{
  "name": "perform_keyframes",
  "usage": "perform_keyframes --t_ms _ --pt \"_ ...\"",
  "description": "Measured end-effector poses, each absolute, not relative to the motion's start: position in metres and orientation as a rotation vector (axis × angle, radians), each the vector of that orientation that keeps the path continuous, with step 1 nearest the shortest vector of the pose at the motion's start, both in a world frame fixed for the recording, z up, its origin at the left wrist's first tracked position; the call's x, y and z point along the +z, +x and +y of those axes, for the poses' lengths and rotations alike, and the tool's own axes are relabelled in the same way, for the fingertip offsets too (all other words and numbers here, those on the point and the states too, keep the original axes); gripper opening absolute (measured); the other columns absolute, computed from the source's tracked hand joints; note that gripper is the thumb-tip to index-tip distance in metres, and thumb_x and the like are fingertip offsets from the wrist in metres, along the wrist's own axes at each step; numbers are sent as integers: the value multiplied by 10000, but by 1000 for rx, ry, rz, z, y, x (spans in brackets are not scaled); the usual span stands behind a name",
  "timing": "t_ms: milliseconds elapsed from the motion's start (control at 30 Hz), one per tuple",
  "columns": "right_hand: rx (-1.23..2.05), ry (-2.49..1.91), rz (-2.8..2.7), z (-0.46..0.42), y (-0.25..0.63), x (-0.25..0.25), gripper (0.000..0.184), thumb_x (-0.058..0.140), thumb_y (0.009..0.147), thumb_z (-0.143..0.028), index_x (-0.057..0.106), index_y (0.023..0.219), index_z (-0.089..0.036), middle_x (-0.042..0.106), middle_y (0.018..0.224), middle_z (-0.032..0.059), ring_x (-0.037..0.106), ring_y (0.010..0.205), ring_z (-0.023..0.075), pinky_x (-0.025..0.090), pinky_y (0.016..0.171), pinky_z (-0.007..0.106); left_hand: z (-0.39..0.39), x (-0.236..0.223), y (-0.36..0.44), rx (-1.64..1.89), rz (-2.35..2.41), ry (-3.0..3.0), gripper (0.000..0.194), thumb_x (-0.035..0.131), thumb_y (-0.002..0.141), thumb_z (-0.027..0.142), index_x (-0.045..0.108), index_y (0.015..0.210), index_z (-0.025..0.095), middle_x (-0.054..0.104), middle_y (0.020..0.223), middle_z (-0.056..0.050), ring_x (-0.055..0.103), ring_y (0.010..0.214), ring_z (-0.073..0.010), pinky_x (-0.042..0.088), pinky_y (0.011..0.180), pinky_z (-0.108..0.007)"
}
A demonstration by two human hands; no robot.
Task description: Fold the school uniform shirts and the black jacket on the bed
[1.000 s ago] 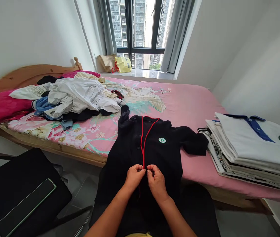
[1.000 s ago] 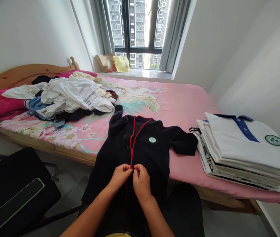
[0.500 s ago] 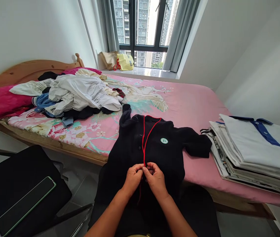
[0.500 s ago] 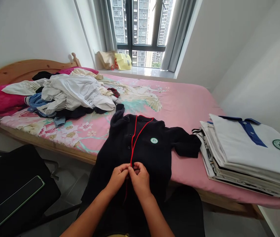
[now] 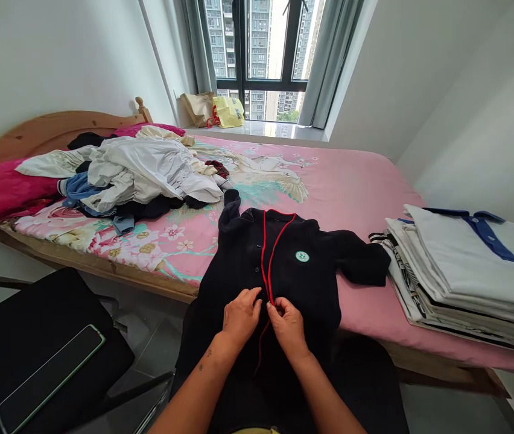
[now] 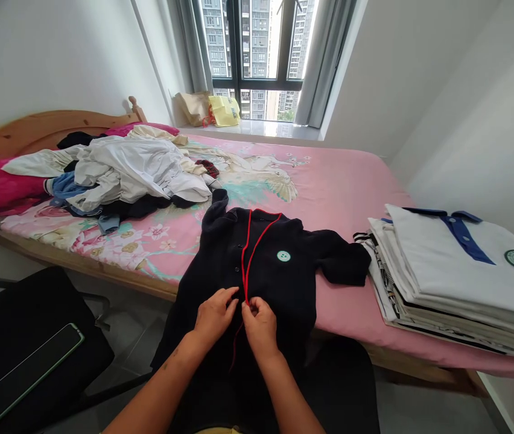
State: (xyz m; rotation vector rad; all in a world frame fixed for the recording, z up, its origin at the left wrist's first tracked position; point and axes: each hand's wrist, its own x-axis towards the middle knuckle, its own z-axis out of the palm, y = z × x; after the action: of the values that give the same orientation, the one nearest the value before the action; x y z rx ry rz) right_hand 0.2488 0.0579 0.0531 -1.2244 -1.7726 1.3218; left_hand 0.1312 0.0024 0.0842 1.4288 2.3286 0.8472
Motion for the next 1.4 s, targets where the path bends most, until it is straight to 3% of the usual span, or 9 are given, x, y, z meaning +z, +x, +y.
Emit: perform_keyframes --t_ms 133,300,700,833,1033,1233,1300,1400 --pt "1008 -1138 -2001 59 249 63 213 494 833 -360 620 793 -192 596 769 28 525 647 131 401 641 245 8 81 127 726 2364 1478 223 471 835 212 635 982 248 641 947 -19 594 813 -151 411 692 -247" --pt "803 -1023 -2175 64 246 68 196 465 863 -297 632 831 -200 609 816 53 553 755 159 412 698 255 11 79 123 897 2237 1454 148 466 821 174 608 839 208 630 857 -19 574 806 -150 409 735 -251" --pt "990 -953 -1993 65 249 59 238 458 879 -328 645 895 -183 628 880 67 576 805 159 454 761 273 11 83 118 1108 1959 1427 139 459 799 177 594 773 202 605 749 2 542 721 -134 419 690 -245" --pt "1156 -940 -1986 73 250 62 240 432 865 -302 642 821 -195 621 819 47 569 751 156 453 711 262 9 83 118 1134 1931 1334 136 476 778 185 612 768 195 614 746 1 551 726 -133 422 683 -238" --pt "1173 -1007 -2087 79 247 66 53 528 742 -225 561 705 -208 563 676 -15 518 609 121 397 586 225 9 77 119 1189 1840 1229 98 521 733 219 603 770 181 584 694 27 517 640 -109 408 602 -215" --pt "1121 -978 -2135 79 247 70 90 519 764 -265 558 706 -210 571 670 -2 524 624 131 395 593 233 14 65 120 1267 1903 924 74 555 669 242 530 643 177 523 586 50 488 559 -93 377 534 -207" --pt "1249 -995 -2075 80 247 69 122 524 764 -303 553 701 -203 566 635 -6 525 585 125 400 563 232 16 63 122 1304 1849 774 78 548 638 225 482 623 187 491 538 65 473 508 -89 375 506 -209" --pt "1718 -1109 -1826 83 245 65 195 541 726 -380 509 696 -190 535 543 -32 483 428 104 376 433 221 16 62 125 1326 1797 716 103 549 639 232 454 629 194 463 522 77 451 482 -83 373 497 -210"
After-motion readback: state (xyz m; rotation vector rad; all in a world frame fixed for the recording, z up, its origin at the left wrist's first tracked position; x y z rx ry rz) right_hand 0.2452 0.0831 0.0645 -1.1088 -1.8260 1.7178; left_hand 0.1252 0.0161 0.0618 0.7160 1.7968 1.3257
